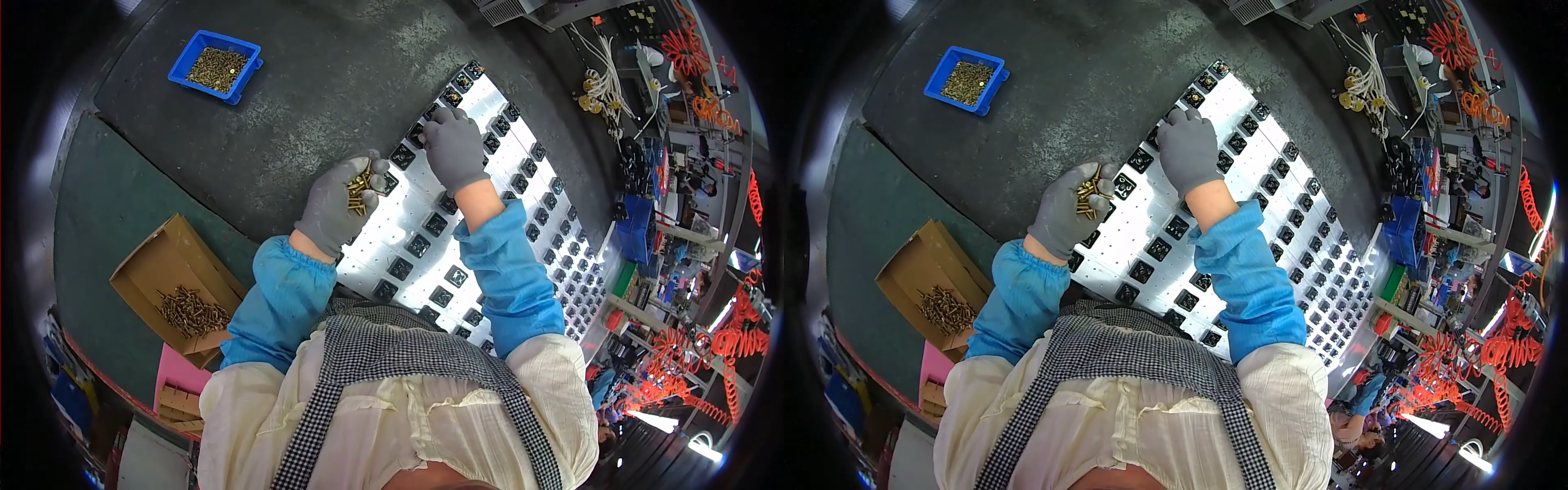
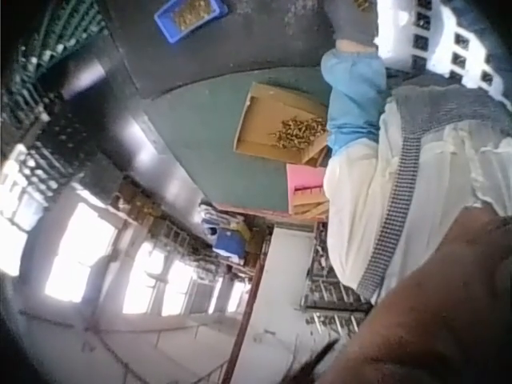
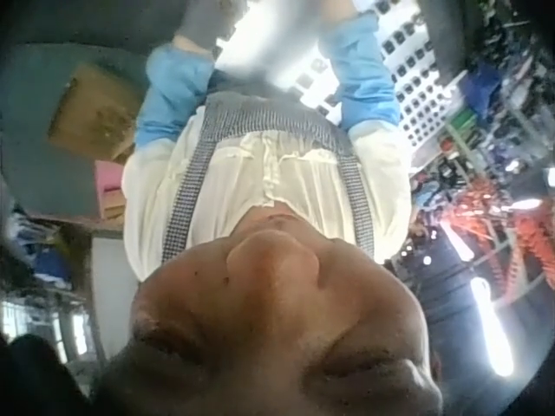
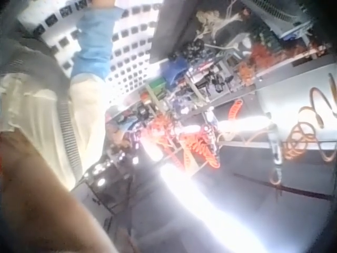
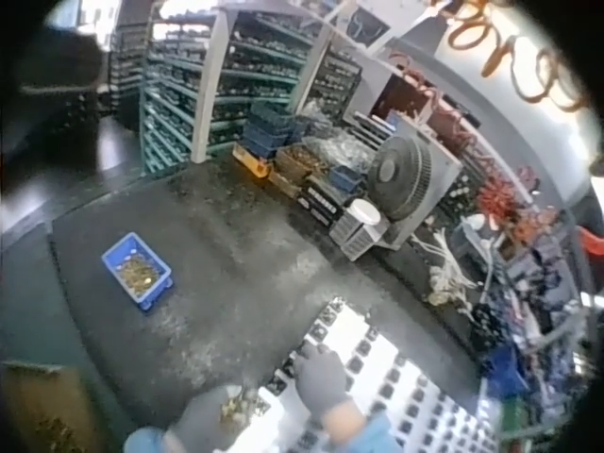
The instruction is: The recorder is placing small metal components into individual slots on an assembly fixture.
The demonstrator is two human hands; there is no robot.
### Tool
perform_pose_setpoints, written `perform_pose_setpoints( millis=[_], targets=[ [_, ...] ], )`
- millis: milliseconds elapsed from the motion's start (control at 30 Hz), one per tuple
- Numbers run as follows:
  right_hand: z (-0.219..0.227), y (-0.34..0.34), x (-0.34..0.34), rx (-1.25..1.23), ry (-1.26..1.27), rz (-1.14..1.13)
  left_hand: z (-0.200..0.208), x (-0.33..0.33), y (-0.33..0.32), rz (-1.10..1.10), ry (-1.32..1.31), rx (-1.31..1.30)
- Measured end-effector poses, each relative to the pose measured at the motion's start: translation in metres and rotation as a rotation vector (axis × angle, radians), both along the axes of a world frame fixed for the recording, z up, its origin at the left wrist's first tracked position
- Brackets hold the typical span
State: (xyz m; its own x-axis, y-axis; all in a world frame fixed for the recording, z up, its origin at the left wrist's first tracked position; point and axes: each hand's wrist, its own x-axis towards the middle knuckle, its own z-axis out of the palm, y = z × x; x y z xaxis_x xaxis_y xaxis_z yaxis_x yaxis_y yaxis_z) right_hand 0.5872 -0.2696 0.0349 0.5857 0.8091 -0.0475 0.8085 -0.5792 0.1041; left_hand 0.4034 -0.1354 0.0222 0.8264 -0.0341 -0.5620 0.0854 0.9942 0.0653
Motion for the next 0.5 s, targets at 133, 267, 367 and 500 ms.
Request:
perform_pose_setpoints(
  millis=[133,267,367,500],
  targets=[
    [0.000,-0.003,0.002,0.029,0.029,-0.004,0.002,0.000,0.003,0.050,-0.038,-0.007],
    [0.021,-0.002,-0.004,0.307,0.076,-0.060,0.011,-0.009,0.015,0.121,-0.059,-0.094],
    [0.043,0.014,-0.022,0.385,0.337,0.185,-0.002,-0.026,0.028,0.179,-0.071,-0.191],
    [0.016,0.054,-0.036,0.065,0.251,0.310,-0.006,-0.027,0.038,0.234,-0.017,-0.122]
  ],
)
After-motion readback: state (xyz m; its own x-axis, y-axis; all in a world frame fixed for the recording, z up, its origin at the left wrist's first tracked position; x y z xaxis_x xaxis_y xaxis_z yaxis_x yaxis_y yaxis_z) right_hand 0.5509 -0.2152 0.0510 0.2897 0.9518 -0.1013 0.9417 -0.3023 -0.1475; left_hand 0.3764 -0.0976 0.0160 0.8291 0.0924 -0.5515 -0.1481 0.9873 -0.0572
